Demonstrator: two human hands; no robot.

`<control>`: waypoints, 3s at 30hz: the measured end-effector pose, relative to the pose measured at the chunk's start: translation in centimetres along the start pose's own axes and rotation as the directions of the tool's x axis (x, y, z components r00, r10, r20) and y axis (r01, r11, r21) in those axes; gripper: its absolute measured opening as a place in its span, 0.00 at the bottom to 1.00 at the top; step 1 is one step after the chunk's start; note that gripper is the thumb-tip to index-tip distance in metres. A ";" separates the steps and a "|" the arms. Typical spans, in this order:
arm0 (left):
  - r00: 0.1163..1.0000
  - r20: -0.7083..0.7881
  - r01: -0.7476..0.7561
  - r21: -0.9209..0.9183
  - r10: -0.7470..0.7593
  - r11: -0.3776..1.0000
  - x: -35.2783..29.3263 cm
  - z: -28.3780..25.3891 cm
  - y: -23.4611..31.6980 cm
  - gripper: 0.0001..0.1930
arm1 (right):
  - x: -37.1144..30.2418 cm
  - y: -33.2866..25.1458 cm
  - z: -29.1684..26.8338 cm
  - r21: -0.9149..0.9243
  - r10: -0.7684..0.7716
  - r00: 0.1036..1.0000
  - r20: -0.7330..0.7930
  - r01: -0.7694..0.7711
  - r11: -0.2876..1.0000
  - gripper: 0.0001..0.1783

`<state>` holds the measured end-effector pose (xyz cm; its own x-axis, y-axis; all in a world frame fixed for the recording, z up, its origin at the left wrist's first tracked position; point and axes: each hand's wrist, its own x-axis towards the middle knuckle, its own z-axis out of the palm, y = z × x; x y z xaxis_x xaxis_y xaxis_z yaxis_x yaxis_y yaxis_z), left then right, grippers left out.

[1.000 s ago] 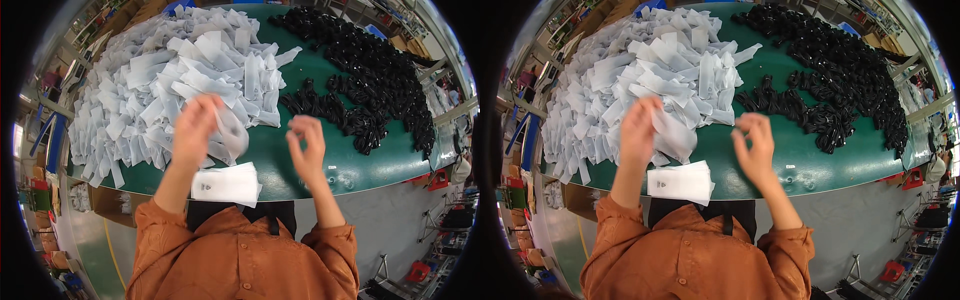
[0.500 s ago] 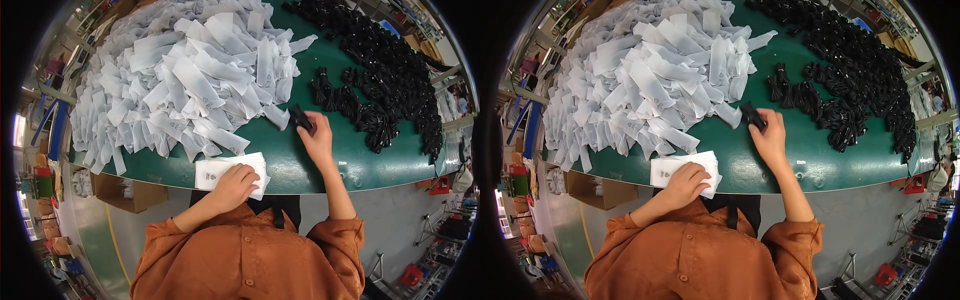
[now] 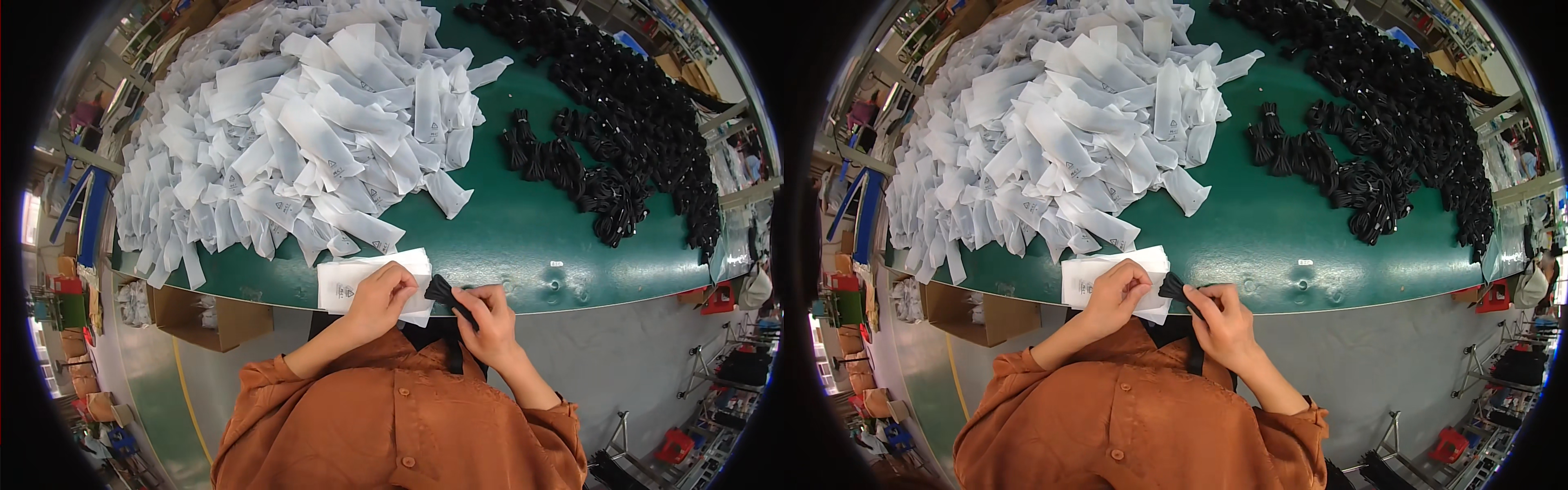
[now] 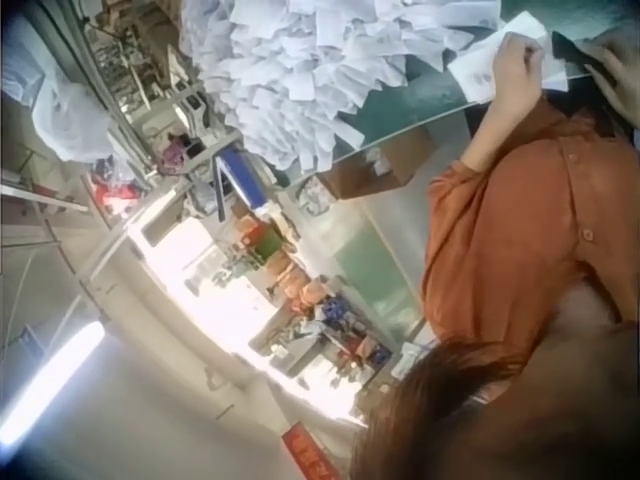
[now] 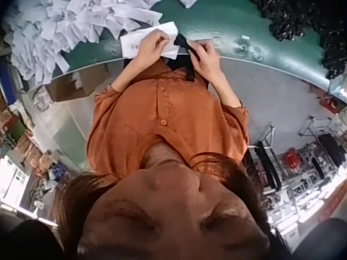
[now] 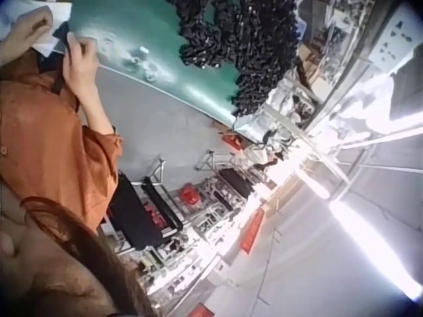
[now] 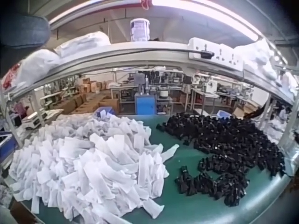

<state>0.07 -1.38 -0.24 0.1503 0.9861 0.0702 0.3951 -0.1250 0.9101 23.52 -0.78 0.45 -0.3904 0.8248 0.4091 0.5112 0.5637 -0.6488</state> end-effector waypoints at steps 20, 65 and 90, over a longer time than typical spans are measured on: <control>0.937 0.072 -0.349 0.121 0.342 0.929 1.0 -0.9 1.5 0.08 | 0.8 0.3 -0.5 0.615 0.507 0.632 0.586 -0.755 0.229 0.19; 0.893 0.281 -0.428 0.285 0.352 0.858 0.1 -0.6 0.1 0.12 | 11.2 8.0 0.1 -0.429 0.105 0.992 -0.073 -0.126 0.894 0.14; 0.988 -0.046 -0.136 0.230 0.151 0.964 0.7 1.1 -0.5 0.05 | 2.9 1.1 -0.1 0.120 0.162 0.987 -0.008 -0.160 0.980 0.21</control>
<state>1.00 -0.77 -1.09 0.1665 0.9600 0.2252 0.5686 -0.2801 0.7734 23.05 2.22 1.01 -0.2965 0.9054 0.3038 0.4716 0.4154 -0.7778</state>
